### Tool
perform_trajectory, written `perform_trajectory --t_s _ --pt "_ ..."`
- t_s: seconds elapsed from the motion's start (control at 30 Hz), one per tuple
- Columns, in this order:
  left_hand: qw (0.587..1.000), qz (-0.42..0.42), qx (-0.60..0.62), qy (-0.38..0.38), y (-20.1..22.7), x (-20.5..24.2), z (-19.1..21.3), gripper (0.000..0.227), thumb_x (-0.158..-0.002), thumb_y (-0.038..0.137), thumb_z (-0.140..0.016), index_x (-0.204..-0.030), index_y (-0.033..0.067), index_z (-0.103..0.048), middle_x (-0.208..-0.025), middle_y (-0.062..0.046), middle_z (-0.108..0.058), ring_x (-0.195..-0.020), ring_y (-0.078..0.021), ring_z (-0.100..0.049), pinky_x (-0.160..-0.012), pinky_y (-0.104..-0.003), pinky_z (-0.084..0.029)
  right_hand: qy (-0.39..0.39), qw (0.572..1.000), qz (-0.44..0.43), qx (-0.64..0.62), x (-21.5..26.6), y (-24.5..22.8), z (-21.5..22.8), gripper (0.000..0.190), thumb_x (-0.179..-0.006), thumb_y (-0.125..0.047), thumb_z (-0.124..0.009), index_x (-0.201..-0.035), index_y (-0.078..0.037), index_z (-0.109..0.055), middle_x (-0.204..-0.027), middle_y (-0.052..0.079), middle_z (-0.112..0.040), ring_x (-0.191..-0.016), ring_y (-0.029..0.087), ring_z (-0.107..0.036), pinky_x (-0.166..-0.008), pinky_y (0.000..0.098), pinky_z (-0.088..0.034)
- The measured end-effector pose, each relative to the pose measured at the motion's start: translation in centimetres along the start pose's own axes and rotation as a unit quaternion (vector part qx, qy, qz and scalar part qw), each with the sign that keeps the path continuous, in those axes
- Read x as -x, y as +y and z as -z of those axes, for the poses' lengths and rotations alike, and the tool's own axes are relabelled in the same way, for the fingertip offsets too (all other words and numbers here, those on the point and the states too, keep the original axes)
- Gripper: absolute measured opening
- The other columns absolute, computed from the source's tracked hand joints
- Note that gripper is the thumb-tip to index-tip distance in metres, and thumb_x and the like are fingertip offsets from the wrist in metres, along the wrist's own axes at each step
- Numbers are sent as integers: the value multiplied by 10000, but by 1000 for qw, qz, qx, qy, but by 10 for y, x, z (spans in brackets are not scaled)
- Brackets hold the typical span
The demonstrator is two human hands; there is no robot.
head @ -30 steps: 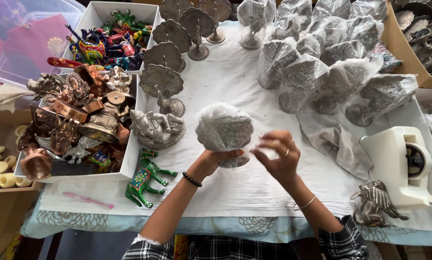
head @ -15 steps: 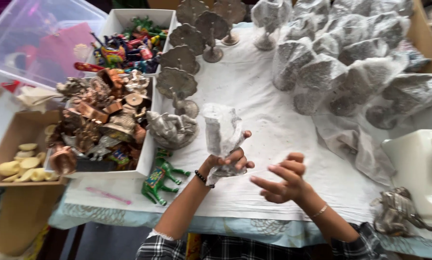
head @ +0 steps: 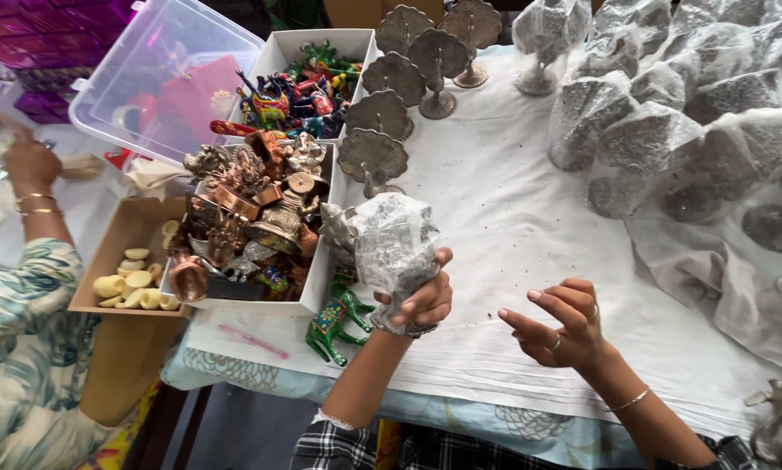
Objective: The person wraps a silver peacock figurine in bubble wrap and secures it with tape. They then unwrap another figurine, clean it with a white cloth, and place it back on the table among other similar items.
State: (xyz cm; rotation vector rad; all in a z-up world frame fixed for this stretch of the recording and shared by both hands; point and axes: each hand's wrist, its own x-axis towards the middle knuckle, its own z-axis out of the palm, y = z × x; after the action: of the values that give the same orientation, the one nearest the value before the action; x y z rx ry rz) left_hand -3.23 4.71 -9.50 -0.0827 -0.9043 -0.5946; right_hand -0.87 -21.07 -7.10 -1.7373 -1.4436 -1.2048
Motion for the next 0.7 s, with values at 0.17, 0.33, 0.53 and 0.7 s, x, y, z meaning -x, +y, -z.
perform_trajectory --t_s 0.17,0.33,0.53,0.7 --pt "998 18 44 -50 5 -15 -3 893 -838 79 -845 -1510 4 -262 -606 -56 -712 -588 -236 -751 -1020 -456 -456 1 1000 -7 0 4 2 -4 243 -1009 -319 -628 -1235 -311 -716 -1276 25 -469 -1045 193 -484 -869 365 -444" --pt "998 0 -19 58 -2 1 -1 740 -879 149 -810 -1478 53 -386 -615 -9 -683 -615 -225 -727 -1024 -371 -537 -8 1000 -8 -12 3 -3 -8 264 -978 -352 -664 -1231 -297 -717 -1261 15 -504 -1037 179 -486 -859 359 -436" --pt "880 -123 -220 403 -11 10 55 347 -992 332 -802 -983 122 -525 -937 -7 -659 -1015 -147 -676 -1156 -355 -490 -33 999 2 -19 -5 -5 -8 344 -887 -313 -839 -1204 -260 -716 -1101 -39 -634 -897 130 -546 -761 315 -475" --pt "767 -196 -347 503 -21 -8 53 336 -924 372 -836 -993 154 -590 -968 19 -617 -1055 -131 -626 -1014 -328 -512 -108 979 -141 -98 -11 -18 -18 344 -847 -219 -848 -1150 -122 -719 -973 19 -712 -746 147 -671 -651 310 -561"
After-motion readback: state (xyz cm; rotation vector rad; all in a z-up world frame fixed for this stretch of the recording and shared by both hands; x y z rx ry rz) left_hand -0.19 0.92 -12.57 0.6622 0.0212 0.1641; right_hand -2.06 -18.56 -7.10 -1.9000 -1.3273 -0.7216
